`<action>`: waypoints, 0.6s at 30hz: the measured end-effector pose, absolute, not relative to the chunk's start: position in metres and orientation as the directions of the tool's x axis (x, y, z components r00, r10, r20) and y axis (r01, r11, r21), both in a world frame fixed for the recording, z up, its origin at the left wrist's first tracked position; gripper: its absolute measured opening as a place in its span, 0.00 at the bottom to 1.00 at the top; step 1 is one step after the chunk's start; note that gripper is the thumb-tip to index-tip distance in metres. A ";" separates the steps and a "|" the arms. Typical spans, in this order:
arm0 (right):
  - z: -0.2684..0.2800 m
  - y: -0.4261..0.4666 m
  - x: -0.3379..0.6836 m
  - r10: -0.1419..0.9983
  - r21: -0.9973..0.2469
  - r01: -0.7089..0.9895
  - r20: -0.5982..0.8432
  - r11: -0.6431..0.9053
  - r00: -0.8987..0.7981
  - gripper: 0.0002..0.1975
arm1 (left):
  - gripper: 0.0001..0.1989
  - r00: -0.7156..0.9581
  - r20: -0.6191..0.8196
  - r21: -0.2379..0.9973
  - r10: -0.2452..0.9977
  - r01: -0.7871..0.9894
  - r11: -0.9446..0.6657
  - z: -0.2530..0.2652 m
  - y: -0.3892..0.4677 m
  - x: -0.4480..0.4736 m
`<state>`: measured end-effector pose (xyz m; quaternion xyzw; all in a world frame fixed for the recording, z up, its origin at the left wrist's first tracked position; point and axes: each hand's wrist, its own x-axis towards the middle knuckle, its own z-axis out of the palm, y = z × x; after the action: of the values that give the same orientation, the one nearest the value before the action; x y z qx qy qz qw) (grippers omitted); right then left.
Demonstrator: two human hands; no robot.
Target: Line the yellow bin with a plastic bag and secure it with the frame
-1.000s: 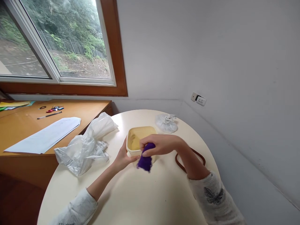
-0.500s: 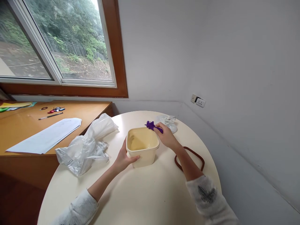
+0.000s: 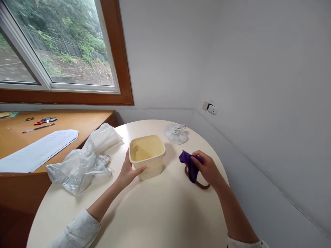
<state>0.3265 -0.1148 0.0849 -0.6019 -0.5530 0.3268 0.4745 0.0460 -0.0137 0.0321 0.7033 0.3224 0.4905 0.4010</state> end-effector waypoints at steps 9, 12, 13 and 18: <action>0.031 -0.125 0.367 0.957 -0.618 0.736 -0.113 -0.278 0.266 0.15 | 0.48 0.298 0.382 0.908 0.875 0.052 -0.415 0.025 -0.008 0.045; 0.031 -0.127 0.368 0.970 -0.622 0.750 -0.073 -0.227 0.232 0.16 | 0.46 0.309 0.375 0.910 0.874 0.059 -0.411 0.022 -0.005 0.043; 0.033 -0.126 0.367 0.970 -0.628 0.749 -0.039 -0.211 0.240 0.15 | 0.44 0.307 0.376 0.907 0.874 0.071 -0.415 0.021 -0.004 0.041; 0.053 -0.114 0.353 0.963 -0.676 0.732 0.139 -0.078 0.231 0.13 | 0.35 0.223 0.426 0.872 0.877 0.156 -0.463 0.009 0.006 0.035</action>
<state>0.3532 -0.1145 0.0529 -0.7129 -0.5944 0.1759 0.3278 0.0353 0.0059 0.0087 0.6940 0.3723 0.5001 0.3601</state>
